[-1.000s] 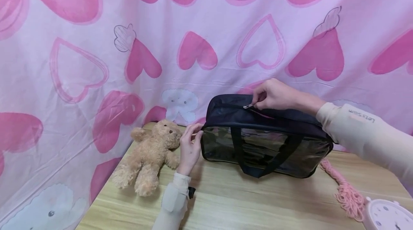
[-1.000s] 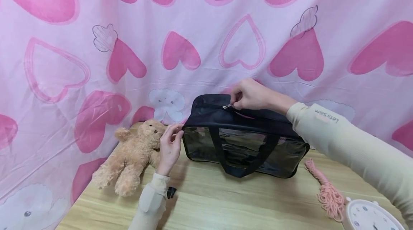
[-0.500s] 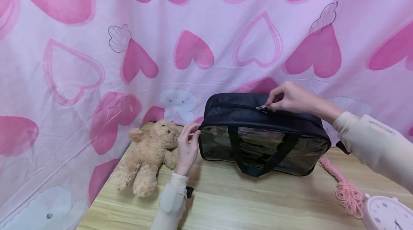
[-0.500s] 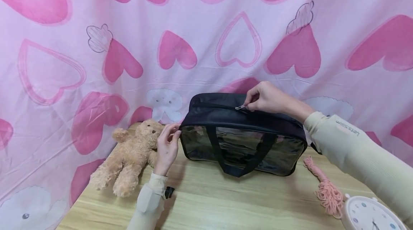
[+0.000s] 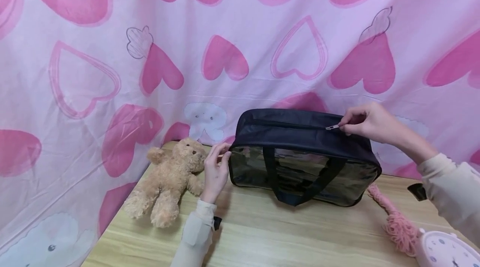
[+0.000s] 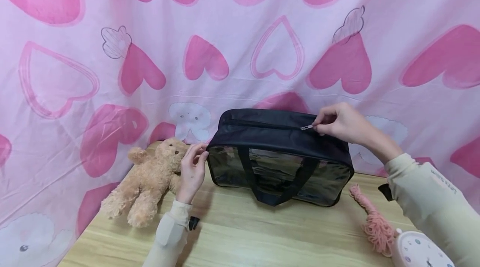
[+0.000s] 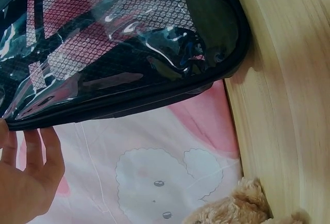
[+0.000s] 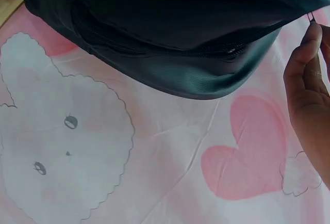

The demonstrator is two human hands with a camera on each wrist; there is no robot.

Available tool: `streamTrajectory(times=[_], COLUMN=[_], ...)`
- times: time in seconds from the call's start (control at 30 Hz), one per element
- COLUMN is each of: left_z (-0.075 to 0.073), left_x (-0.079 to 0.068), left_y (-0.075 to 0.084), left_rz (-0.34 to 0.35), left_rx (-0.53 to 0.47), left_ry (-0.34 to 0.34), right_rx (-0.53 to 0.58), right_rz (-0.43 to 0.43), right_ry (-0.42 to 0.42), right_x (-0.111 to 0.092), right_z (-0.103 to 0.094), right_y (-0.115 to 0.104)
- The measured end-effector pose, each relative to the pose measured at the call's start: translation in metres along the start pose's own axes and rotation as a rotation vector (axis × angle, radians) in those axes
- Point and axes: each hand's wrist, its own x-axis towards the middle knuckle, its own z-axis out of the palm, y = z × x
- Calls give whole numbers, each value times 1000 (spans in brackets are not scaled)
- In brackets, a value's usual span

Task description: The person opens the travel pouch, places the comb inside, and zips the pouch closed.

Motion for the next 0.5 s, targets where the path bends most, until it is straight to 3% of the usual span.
streamTrajectory(times=[0.17, 0.33, 0.5], left_z=[-1, -1, 2], left_x=[-2, -5, -7], left_y=[2, 0, -20], left_rz=[-12, -15, -15], left_rx=[13, 20, 0], left_ry=[2, 9, 9], right_rx=[-11, 87, 141], right_rz=[48, 106, 124], right_ry=[55, 113, 188], right_x=[-15, -37, -52], right_z=[-1, -1, -3], right_y=[9, 23, 29])
